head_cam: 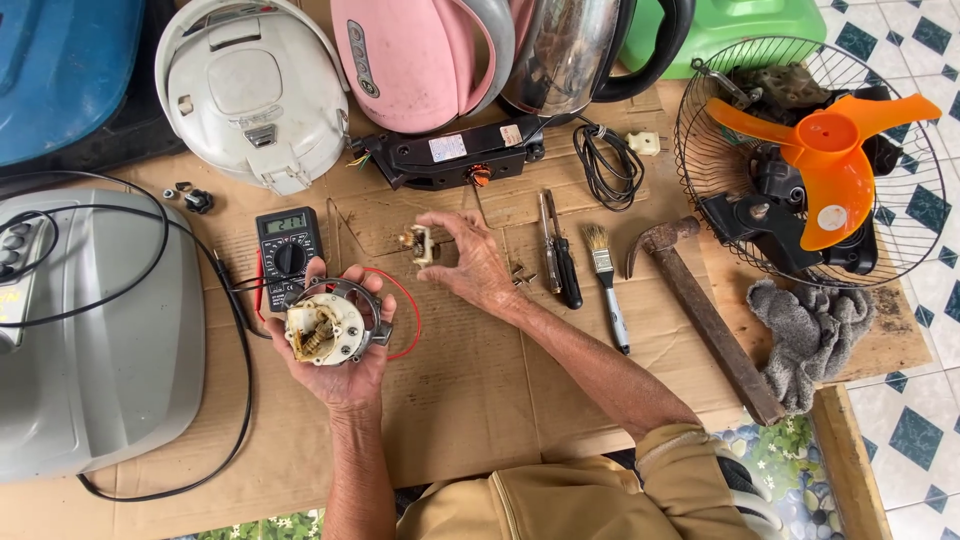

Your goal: Disassembling and inspecting a small electric motor using hand tools and a multimeter for repair.

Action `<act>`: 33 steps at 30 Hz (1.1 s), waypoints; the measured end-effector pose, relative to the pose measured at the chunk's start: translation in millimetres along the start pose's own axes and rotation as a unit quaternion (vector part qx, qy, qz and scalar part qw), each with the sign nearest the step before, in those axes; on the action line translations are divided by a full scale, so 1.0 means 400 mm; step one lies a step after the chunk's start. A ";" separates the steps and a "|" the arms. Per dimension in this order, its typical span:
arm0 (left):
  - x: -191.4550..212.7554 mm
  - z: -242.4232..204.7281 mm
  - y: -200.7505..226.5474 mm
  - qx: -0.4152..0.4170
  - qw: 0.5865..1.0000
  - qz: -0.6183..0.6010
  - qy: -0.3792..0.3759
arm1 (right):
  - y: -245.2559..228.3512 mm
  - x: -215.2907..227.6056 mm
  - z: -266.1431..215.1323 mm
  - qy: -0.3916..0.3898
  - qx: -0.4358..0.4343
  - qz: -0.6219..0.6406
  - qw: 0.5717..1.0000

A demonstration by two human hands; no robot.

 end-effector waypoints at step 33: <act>-0.032 -0.015 -0.014 0.016 0.999 0.033 -0.013 | -0.049 0.090 -0.049 -0.071 -0.017 -0.187 0.980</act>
Point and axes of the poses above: each hand's wrist, its own z-axis towards the middle knuckle, its own x-axis out of the back of the hand, y = z × x, the point moved 9 cm from there along z, towards the middle knuckle, and after that the axes turned 6 degrees about y, right-handed, at the moved point
